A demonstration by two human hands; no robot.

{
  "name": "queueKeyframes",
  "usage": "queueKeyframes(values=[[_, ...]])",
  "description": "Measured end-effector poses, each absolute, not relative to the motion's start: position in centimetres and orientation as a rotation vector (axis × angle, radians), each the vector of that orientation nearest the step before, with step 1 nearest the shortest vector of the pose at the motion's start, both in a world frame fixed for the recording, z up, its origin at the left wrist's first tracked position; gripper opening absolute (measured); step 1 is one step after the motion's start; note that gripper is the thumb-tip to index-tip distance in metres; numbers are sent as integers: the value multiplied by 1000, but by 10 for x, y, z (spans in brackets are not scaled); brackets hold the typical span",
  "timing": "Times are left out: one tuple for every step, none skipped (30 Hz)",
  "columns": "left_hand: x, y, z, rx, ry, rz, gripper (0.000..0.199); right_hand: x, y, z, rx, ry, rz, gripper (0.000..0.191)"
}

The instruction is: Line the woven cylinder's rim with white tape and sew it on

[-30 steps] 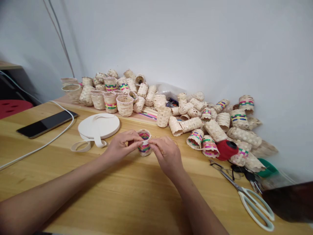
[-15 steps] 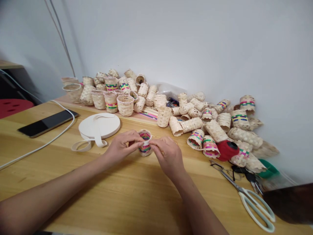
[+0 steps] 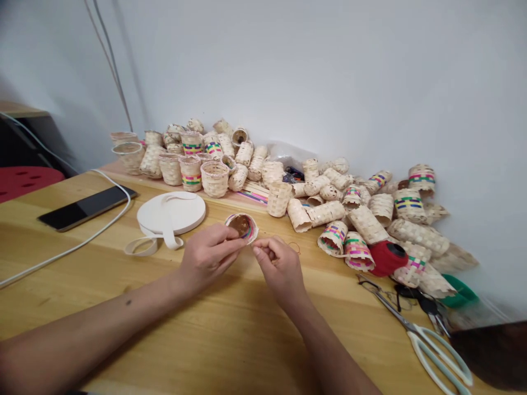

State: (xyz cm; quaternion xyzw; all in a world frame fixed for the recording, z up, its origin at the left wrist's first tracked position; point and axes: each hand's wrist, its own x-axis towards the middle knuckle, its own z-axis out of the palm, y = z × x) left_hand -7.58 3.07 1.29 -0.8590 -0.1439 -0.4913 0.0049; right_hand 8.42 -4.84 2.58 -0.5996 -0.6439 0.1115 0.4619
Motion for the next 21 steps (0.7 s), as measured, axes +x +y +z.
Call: queueKeyframes(values=[[-75,30,13,-2686,-436,-1523,17,84,-48,25,-1472,-1544,348,17],[-75,30,12,-2684,-425,-1510,18,84,-47,24,-1469,-1502,421,18],[-74,30,12,-2683,-420,-1500,18,84,-46,22,-1467,-1462,487,19],[-74,30,11,-2680,-420,-1488,19,84,-44,20,-1466,-1427,539,20],[-74,31,11,-2676,-420,-1475,19,85,-43,18,-1468,-1399,579,21],[-74,32,10,-2669,-424,-1459,19,86,-42,16,-1473,-1379,606,23],[-74,33,9,-2659,-425,-1444,19,87,-40,15,-1477,-1368,623,24],[-75,34,9,-2648,-427,-1432,19,88,-39,14,-1481,-1364,637,25],[-75,35,9,-2636,-423,-1423,19,90,-38,13,-1483,-1361,654,26],[-76,36,9,-2625,-417,-1421,19,91,-37,13,-1483,-1360,671,27],[-76,37,9,-2619,-411,-1420,20,91,-37,14,-1481,-1364,686,27],[-77,37,10,-2619,-407,-1421,20,92,-37,14,-1478,-1371,699,27],[-77,37,10,-2622,-404,-1420,21,92,-37,16,-1475,-1377,708,27],[-77,37,11,-2627,-407,-1419,21,92,-37,17,-1472,-1382,714,27],[-77,37,11,-2632,-411,-1419,21,92,-38,18,-1470,-1386,715,27],[-77,37,11,-2635,-413,-1422,21,92,-38,19,-1468,-1388,712,27],[-77,37,11,-2637,-414,-1426,20,92,-39,19,-1466,-1389,706,26],[-77,38,11,-2638,-412,-1433,19,92,-39,19,-1464,-1390,698,26],[-77,38,11,-2642,-410,-1438,19,93,-39,20,-1462,-1391,689,25],[-77,38,11,-2648,-408,-1439,19,93,-39,19,-1460,-1394,681,25],[-77,38,11,-2656,-410,-1437,19,94,-39,19,-1459,-1397,673,25]])
